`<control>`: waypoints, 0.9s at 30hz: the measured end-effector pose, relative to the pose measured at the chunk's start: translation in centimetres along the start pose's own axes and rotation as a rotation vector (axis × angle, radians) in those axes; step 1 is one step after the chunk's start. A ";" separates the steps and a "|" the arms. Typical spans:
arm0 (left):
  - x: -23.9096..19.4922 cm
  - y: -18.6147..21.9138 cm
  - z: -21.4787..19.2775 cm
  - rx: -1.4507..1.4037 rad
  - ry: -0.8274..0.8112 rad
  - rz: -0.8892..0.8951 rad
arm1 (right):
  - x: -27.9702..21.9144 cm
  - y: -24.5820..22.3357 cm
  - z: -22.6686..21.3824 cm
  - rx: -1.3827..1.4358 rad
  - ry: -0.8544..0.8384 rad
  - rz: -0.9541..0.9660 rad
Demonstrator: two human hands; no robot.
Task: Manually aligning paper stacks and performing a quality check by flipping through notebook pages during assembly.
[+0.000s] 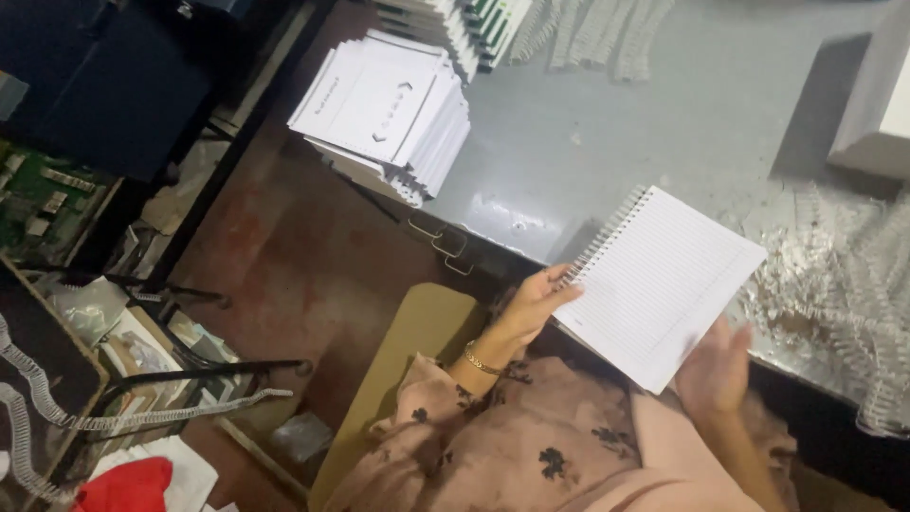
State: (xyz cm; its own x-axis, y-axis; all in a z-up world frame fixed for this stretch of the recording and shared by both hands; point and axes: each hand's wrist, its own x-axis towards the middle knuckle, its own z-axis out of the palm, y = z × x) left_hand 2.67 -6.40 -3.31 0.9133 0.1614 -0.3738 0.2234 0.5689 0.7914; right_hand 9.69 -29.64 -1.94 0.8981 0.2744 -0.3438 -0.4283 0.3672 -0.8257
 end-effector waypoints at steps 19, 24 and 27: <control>0.3 1.4 -3.5 0.029 -0.300 -0.320 | 0.1 -2.0 -0.7 -0.143 -0.064 0.098; 1.4 -1.8 -4.6 -0.127 -0.300 -0.377 | 1.6 0.4 -3.0 -0.153 -0.045 0.160; 1.2 -1.4 -4.2 -0.193 -0.341 -0.361 | 1.9 1.2 -3.5 -0.118 -0.066 0.153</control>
State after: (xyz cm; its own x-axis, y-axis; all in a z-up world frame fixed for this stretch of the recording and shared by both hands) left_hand 1.98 -3.62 -6.88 0.8561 -0.3252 -0.4017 0.5064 0.6833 0.5260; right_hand 11.25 -31.81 -5.15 0.8133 0.3778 -0.4425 -0.5410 0.2110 -0.8141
